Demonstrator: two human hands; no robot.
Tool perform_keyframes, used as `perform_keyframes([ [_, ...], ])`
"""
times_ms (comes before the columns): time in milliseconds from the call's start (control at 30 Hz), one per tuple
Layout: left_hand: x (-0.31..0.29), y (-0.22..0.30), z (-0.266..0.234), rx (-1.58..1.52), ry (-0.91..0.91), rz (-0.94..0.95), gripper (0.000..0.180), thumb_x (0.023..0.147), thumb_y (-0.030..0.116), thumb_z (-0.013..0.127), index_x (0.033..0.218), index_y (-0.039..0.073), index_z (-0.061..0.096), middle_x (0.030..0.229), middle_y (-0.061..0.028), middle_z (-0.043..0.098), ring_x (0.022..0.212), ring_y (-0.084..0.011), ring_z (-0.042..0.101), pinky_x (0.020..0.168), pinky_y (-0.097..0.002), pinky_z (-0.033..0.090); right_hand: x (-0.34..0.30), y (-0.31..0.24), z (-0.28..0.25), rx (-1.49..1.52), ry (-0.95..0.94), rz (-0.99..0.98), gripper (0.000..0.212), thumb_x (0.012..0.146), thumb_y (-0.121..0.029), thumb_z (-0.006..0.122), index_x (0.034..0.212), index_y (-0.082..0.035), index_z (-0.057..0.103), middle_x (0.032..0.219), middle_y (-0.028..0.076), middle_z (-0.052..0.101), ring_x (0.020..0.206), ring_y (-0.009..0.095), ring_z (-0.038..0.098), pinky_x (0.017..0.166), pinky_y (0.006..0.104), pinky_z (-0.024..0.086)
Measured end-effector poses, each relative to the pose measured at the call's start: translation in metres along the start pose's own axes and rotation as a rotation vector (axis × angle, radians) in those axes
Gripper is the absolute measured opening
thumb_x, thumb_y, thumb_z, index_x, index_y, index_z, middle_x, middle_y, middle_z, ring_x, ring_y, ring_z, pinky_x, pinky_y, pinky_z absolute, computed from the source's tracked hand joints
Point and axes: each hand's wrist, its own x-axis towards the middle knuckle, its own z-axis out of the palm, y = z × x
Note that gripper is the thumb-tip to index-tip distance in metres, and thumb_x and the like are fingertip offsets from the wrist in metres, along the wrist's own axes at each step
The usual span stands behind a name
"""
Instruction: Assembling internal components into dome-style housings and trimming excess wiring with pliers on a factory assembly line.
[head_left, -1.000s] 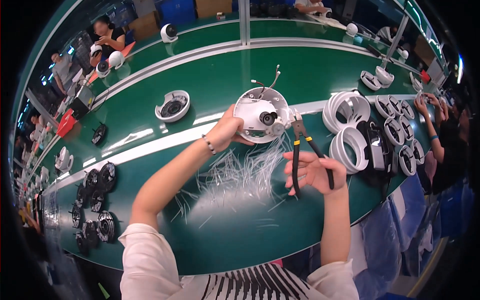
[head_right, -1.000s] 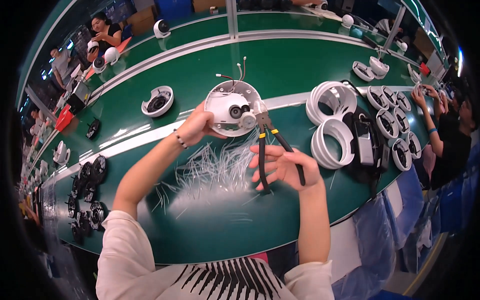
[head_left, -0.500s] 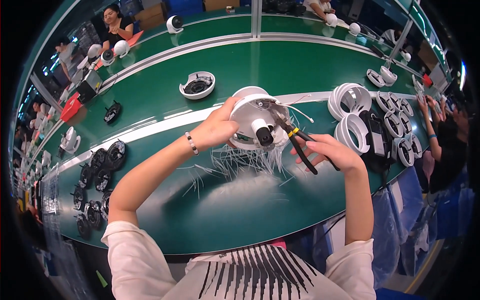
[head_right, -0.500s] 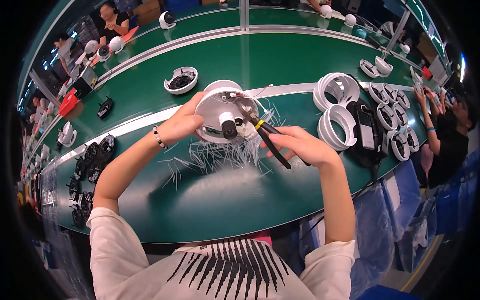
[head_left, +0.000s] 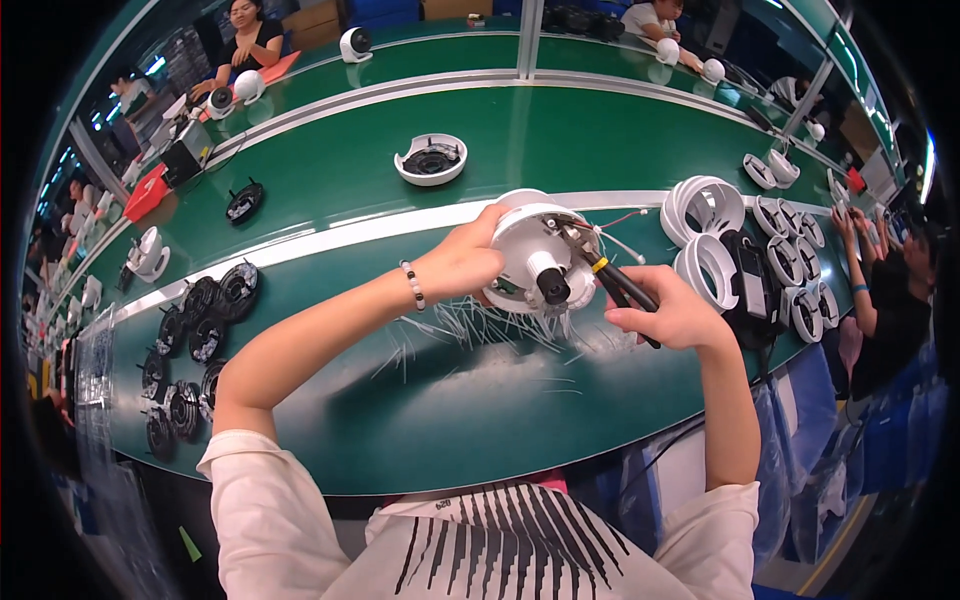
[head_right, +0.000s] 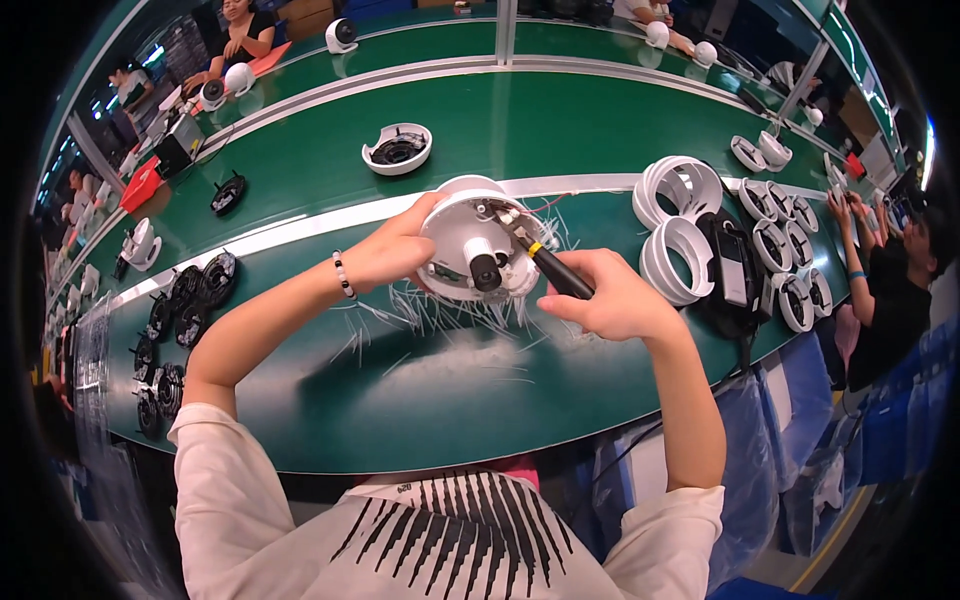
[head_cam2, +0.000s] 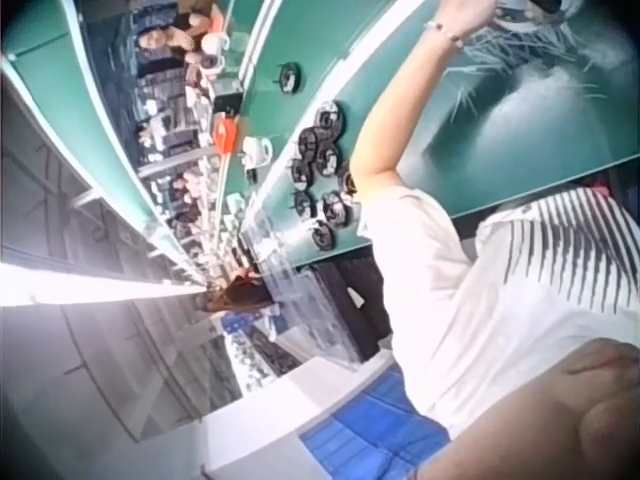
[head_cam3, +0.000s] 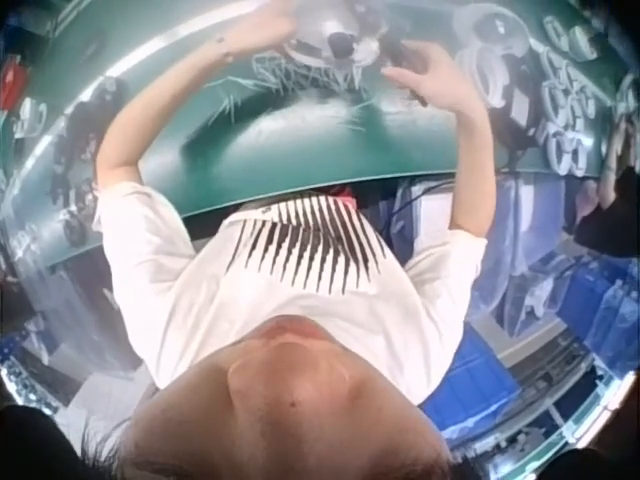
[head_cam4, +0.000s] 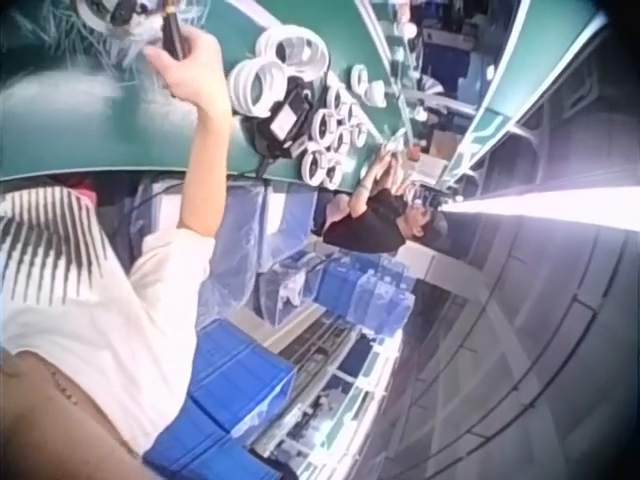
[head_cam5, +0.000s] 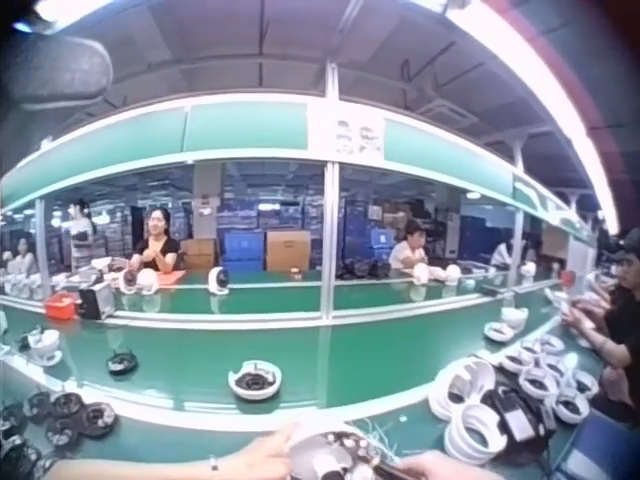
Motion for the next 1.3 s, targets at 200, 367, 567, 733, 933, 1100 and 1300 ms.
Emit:
perform_keyframes([
  [200,0.004,0.001,-0.002,-0.115,0.079,0.009,0.063,0.068,-0.003,0.035,0.128,0.011,0.021,0.117,-0.0163,0.037,0.102,-0.0284,0.049,0.062,-0.0354,0.055,0.001,0.007,0.008,0.040,0.106,-0.029,0.014,0.072,-0.010,0.061,0.069,-0.002,0.051,0.050,-0.001,0.046,0.044,0.006,0.043,0.040,0.0207,0.035],
  [367,0.011,-0.025,-0.022,0.089,0.378,0.397,0.063,0.065,-0.004,0.037,0.126,0.000,0.019,0.118,-0.0246,0.037,0.110,-0.0344,0.041,0.091,-0.0358,0.036,-0.011,0.019,0.007,0.307,0.060,-0.118,0.043,0.068,-0.012,0.066,0.105,0.004,0.052,0.074,0.000,0.053,0.058,0.006,0.050,0.047,0.0202,0.042],
  [567,-0.002,-0.027,-0.055,0.701,0.832,1.089,0.073,0.063,-0.011,0.044,0.129,-0.001,0.016,0.129,-0.0256,0.026,0.119,-0.0386,0.030,0.097,-0.0368,0.028,-0.029,0.038,0.006,0.751,-0.147,-0.218,0.061,0.062,-0.014,0.069,0.111,0.012,0.044,0.086,0.010,0.055,0.071,0.014,0.056,0.060,0.0241,0.048],
  [733,-0.009,-0.020,-0.077,0.753,0.864,1.323,0.096,0.065,0.002,0.068,0.133,0.013,0.001,0.129,-0.0278,0.023,0.106,-0.0351,0.046,0.085,-0.0426,0.044,-0.008,0.041,0.021,0.502,-0.564,-0.312,0.057,0.063,-0.014,0.073,0.111,0.006,0.047,0.091,0.010,0.055,0.073,0.013,0.055,0.064,0.0244,0.047],
  [933,-0.012,-0.012,-0.080,0.729,0.939,1.309,0.085,0.071,0.020,0.066,0.133,0.011,0.007,0.127,-0.0242,0.029,0.110,-0.0348,0.043,0.087,-0.0442,0.042,0.021,0.032,0.051,0.407,-0.741,-0.412,0.055,0.064,-0.011,0.073,0.111,0.004,0.049,0.093,0.008,0.055,0.071,0.011,0.054,0.061,0.0227,0.046],
  [1100,-0.010,-0.020,-0.097,0.725,0.899,1.218,0.088,0.065,0.015,0.071,0.131,0.003,0.013,0.127,-0.0228,0.031,0.114,-0.0325,0.039,0.092,-0.0421,0.035,0.045,0.032,0.063,0.435,-0.837,-0.471,0.056,0.064,-0.010,0.072,0.113,0.003,0.048,0.092,0.007,0.055,0.071,0.011,0.053,0.059,0.0221,0.046],
  [1300,0.006,-0.037,-0.108,0.248,1.029,1.009,0.076,0.060,-0.009,0.038,0.130,0.002,0.013,0.128,-0.0176,0.028,0.120,-0.0287,0.031,0.099,-0.0341,0.025,0.047,0.033,0.076,0.407,-0.951,-0.332,0.048,0.067,-0.015,0.071,0.104,0.007,0.051,0.096,0.011,0.054,0.076,0.014,0.055,0.068,0.0254,0.045],
])
